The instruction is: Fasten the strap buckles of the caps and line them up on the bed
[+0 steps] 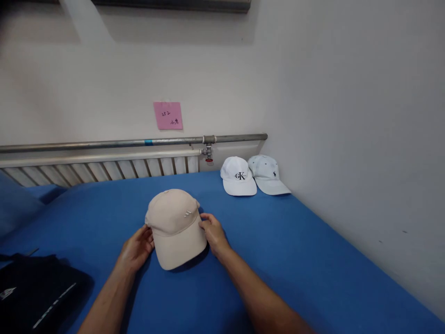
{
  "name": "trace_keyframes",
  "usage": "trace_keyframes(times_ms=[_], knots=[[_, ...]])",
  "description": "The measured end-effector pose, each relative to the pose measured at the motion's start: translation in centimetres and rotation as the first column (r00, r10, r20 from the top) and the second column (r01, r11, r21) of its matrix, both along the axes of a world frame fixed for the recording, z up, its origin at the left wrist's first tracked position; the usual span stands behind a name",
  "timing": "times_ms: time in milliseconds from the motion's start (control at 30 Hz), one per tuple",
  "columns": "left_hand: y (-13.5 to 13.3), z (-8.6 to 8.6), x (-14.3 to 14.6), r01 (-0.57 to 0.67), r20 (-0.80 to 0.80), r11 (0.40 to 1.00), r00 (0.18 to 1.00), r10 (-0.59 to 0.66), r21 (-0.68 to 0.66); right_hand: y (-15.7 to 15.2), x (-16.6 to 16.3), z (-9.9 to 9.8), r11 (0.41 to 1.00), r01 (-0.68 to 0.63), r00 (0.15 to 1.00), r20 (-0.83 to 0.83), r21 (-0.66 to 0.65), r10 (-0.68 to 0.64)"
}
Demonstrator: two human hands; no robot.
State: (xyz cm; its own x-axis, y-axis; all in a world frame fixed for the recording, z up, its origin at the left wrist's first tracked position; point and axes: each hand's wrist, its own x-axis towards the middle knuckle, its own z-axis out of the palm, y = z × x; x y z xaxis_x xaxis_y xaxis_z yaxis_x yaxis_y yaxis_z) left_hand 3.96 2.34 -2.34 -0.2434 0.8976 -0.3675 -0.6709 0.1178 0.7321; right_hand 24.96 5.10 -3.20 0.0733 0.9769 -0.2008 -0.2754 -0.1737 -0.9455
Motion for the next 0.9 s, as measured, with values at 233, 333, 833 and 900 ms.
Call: trace_keyframes(times_ms=[233, 333, 833, 900], knots=[[-0.8, -0.2, -0.4, 0.124, -0.119, 0.987, 0.984, -0.136, -0.099, -1.3, 0.8, 0.8, 0.996, -0.091, 0.994, 0.059, -0.022, 0.092], [-1.7, 0.3, -0.5, 0.223, -0.153, 0.96, 0.956, -0.25, -0.171, -2.1, 1.4, 1.1, 0.989, -0.139, 0.987, 0.08, -0.057, 0.143], [-3.6, 1.6, -1.3, 0.353, -0.121, 0.92, 0.919, -0.375, -0.169, -3.0, 2.5, 1.8, 0.971, -0.201, 0.979, -0.053, -0.127, 0.196], [-3.7, 2.0, -0.8, 0.304, -0.034, 0.949, 0.951, -0.307, -0.085, -3.0, 2.5, 2.1, 0.967, -0.179, 0.974, -0.174, -0.179, 0.148]])
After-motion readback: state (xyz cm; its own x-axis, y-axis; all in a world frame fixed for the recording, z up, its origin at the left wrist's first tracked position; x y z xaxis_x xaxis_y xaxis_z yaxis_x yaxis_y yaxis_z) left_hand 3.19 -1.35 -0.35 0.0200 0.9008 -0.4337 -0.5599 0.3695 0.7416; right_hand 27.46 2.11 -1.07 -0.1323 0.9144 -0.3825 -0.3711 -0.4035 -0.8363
